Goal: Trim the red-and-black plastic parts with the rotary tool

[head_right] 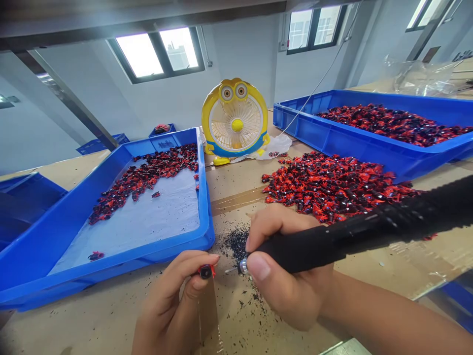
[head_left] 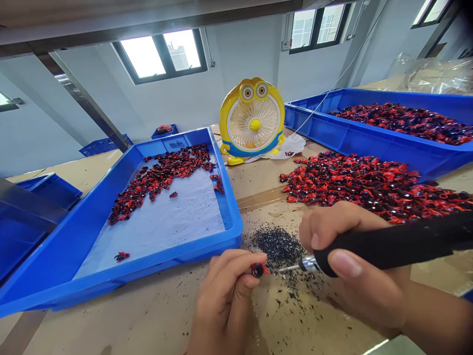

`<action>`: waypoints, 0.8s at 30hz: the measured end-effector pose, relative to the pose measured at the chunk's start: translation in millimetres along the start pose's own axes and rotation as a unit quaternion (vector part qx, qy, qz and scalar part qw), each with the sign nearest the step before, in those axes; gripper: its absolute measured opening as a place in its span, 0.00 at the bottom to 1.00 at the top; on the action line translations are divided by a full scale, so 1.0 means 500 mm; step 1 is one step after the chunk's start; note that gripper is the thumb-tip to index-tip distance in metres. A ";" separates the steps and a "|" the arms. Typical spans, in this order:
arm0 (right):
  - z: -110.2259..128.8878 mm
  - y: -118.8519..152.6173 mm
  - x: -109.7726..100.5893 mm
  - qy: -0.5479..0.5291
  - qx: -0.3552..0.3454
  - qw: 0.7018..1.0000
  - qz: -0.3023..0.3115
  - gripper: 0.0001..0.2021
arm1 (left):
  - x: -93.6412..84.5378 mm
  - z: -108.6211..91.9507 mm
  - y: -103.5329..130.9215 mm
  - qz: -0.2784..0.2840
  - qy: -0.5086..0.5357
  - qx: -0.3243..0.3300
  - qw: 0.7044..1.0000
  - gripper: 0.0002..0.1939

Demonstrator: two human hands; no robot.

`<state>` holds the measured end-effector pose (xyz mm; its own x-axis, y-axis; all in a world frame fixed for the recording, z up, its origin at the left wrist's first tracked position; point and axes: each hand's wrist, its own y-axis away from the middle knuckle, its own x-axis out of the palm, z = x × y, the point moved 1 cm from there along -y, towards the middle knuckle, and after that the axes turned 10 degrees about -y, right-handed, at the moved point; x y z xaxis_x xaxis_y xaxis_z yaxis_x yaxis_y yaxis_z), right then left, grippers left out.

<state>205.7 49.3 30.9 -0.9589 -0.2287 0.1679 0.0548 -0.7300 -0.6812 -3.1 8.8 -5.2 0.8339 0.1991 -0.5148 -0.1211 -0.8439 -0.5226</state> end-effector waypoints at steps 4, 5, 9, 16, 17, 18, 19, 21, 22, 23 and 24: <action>-0.001 -0.001 0.004 0.004 -0.008 1.000 -0.003 0.11 | 0.006 -0.016 0.000 -0.029 0.038 -0.043 0.998 0.11; -0.002 -0.001 0.005 0.010 -0.012 1.000 -0.001 0.11 | 0.007 -0.019 0.000 -0.032 0.046 -0.049 0.997 0.11; -0.002 0.001 0.004 0.028 -0.020 0.999 0.011 0.11 | 0.007 -0.026 -0.001 -0.052 0.046 -0.048 0.996 0.10; 0.001 -0.001 0.003 0.047 -0.020 0.999 0.013 0.12 | 0.000 -0.023 0.000 -0.071 0.021 -0.014 0.997 0.11; 0.000 -0.001 0.004 0.048 -0.020 0.999 0.011 0.12 | -0.002 -0.020 0.001 -0.071 0.013 -0.013 0.997 0.11; -0.001 -0.001 0.004 0.048 -0.019 0.999 0.011 0.12 | -0.005 -0.017 0.001 -0.071 0.001 -0.010 0.997 0.11; -0.002 -0.002 0.005 0.047 -0.018 0.999 0.013 0.12 | -0.010 -0.015 0.001 -0.072 -0.015 -0.004 0.997 0.12; 0.000 -0.003 0.005 0.047 -0.014 0.999 0.016 0.12 | -0.022 -0.010 -0.002 -0.079 -0.055 0.009 0.995 0.13; 0.002 -0.003 0.003 0.047 -0.010 0.999 0.019 0.12 | -0.029 -0.008 -0.005 -0.090 -0.072 0.016 0.993 0.14; 0.003 0.000 0.001 0.051 -0.005 0.999 0.020 0.11 | -0.037 -0.007 -0.009 -0.105 -0.083 0.023 0.991 0.15; 0.002 0.005 -0.004 0.046 0.005 0.999 0.020 0.10 | -0.046 -0.007 -0.014 -0.124 -0.090 0.029 0.988 0.15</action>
<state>208.0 47.2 29.3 -0.9773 -0.1985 0.0740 0.0966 -0.7285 -0.6782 -19.5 8.4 12.9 0.7332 0.4863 -0.4753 0.0406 -0.7290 -0.6833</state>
